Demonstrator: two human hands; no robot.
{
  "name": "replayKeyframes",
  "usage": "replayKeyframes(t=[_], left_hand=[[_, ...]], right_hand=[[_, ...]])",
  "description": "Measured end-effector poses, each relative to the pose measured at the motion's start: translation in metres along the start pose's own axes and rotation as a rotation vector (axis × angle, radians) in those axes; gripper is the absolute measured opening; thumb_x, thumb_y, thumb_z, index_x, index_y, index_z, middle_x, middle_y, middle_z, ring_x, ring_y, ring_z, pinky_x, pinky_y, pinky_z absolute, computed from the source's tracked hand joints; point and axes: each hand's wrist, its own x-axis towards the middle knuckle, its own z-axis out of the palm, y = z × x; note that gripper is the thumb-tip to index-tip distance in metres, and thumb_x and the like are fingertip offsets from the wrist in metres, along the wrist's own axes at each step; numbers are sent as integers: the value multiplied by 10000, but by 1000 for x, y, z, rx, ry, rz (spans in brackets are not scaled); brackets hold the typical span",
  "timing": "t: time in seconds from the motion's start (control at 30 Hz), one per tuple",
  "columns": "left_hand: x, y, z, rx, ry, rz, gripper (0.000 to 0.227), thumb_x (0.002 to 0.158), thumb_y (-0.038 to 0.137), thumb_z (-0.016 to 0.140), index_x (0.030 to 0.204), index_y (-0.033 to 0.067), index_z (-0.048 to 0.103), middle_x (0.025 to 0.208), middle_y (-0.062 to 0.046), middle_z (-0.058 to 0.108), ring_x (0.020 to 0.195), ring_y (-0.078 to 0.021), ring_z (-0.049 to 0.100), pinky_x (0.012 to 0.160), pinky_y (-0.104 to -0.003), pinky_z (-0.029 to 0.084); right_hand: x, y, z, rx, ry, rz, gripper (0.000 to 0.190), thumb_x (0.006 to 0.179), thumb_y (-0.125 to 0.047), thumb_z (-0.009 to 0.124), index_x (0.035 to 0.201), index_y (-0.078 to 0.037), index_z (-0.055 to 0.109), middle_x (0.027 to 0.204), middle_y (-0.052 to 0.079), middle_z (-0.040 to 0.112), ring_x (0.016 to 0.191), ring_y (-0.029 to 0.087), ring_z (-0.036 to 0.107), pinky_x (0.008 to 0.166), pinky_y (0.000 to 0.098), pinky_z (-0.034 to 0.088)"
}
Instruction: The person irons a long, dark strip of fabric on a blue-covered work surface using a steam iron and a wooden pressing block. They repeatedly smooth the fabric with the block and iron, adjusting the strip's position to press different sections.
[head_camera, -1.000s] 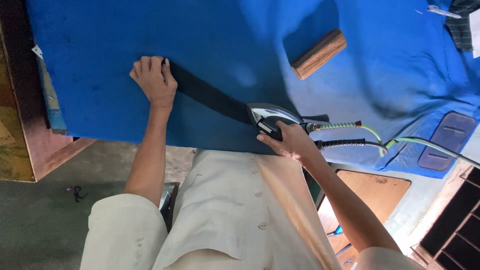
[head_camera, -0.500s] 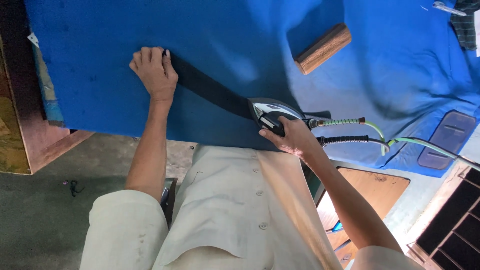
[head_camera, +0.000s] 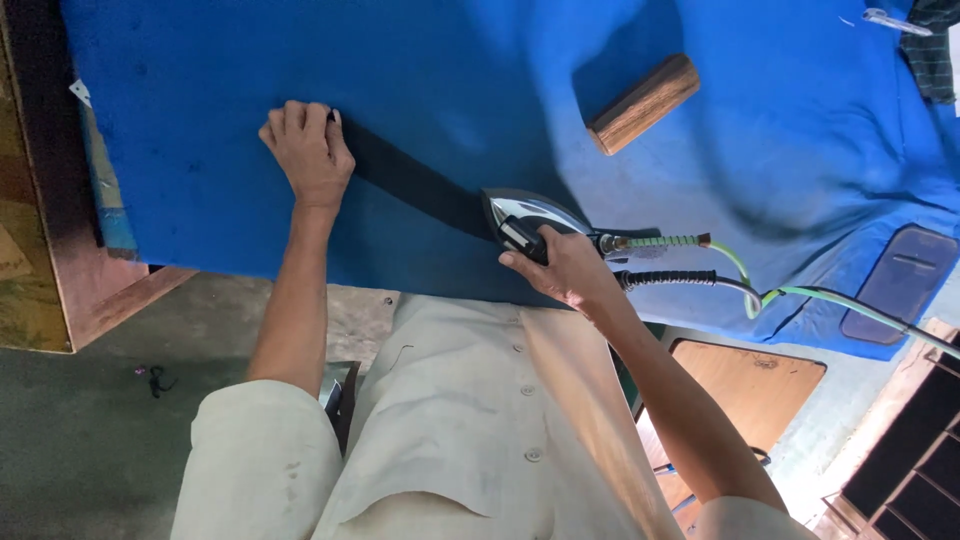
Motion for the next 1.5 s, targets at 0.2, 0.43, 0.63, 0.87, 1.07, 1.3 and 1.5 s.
replayKeyframes(t=[0.2, 0.43, 0.63, 0.87, 1.07, 1.3, 1.5], left_hand=[[3, 3, -3, -82, -14, -11, 180, 1043, 94, 535, 873, 120, 480, 919, -75, 435, 833, -249, 354, 758, -414, 293], [1, -6, 2, -93, -39, 7, 104, 1055, 145, 599, 963, 100, 578, 984, -78, 492, 889, -250, 431, 783, -415, 352], [5, -3, -4, -148, -23, 64, 221, 1168, 176, 523, 961, 100, 545, 983, -96, 477, 821, -263, 339, 727, -417, 258], [-1, -14, 16, -17, 40, -46, 299, 1066, 215, 648, 814, 202, 488, 881, 98, 362, 797, -73, 342, 726, -294, 303], [4, -11, 4, -65, 18, 4, 247, 1031, 228, 579, 815, 215, 460, 876, 94, 303, 739, -117, 345, 660, -308, 317], [6, 1, -8, -132, -18, -2, 260, 1165, 216, 466, 932, 112, 515, 945, -60, 432, 822, -242, 329, 743, -419, 263], [5, 1, -8, -134, -18, 5, 223, 1157, 179, 486, 950, 102, 519, 964, -78, 445, 835, -263, 336, 751, -442, 281]], right_hand=[[7, 7, 15, -143, 17, -279, 712, 924, -746, 520, 882, -35, 539, 559, 115, 534, 472, 320, 524, 473, 431, 383], [32, -13, 23, -131, 223, -421, 694, 967, -711, 527, 822, -32, 525, 478, 40, 414, 376, 194, 358, 401, 373, 287], [35, -36, 15, -135, 42, -325, 698, 941, -750, 534, 803, -67, 509, 558, 71, 507, 451, 224, 462, 482, 404, 379], [34, -31, 15, -89, 64, -302, 876, 907, -826, 505, 1127, 3, 681, 708, 184, 702, 629, 343, 729, 560, 448, 598], [34, -39, 11, -138, 45, -289, 874, 923, -804, 521, 1138, 27, 681, 704, 209, 699, 640, 368, 726, 571, 490, 592], [33, -45, 9, -194, 15, -197, 794, 909, -801, 470, 887, -17, 595, 609, 138, 626, 543, 348, 619, 529, 463, 475], [32, -52, 4, -149, -29, -158, 798, 899, -805, 442, 887, -19, 582, 619, 136, 613, 554, 332, 595, 540, 456, 459]])
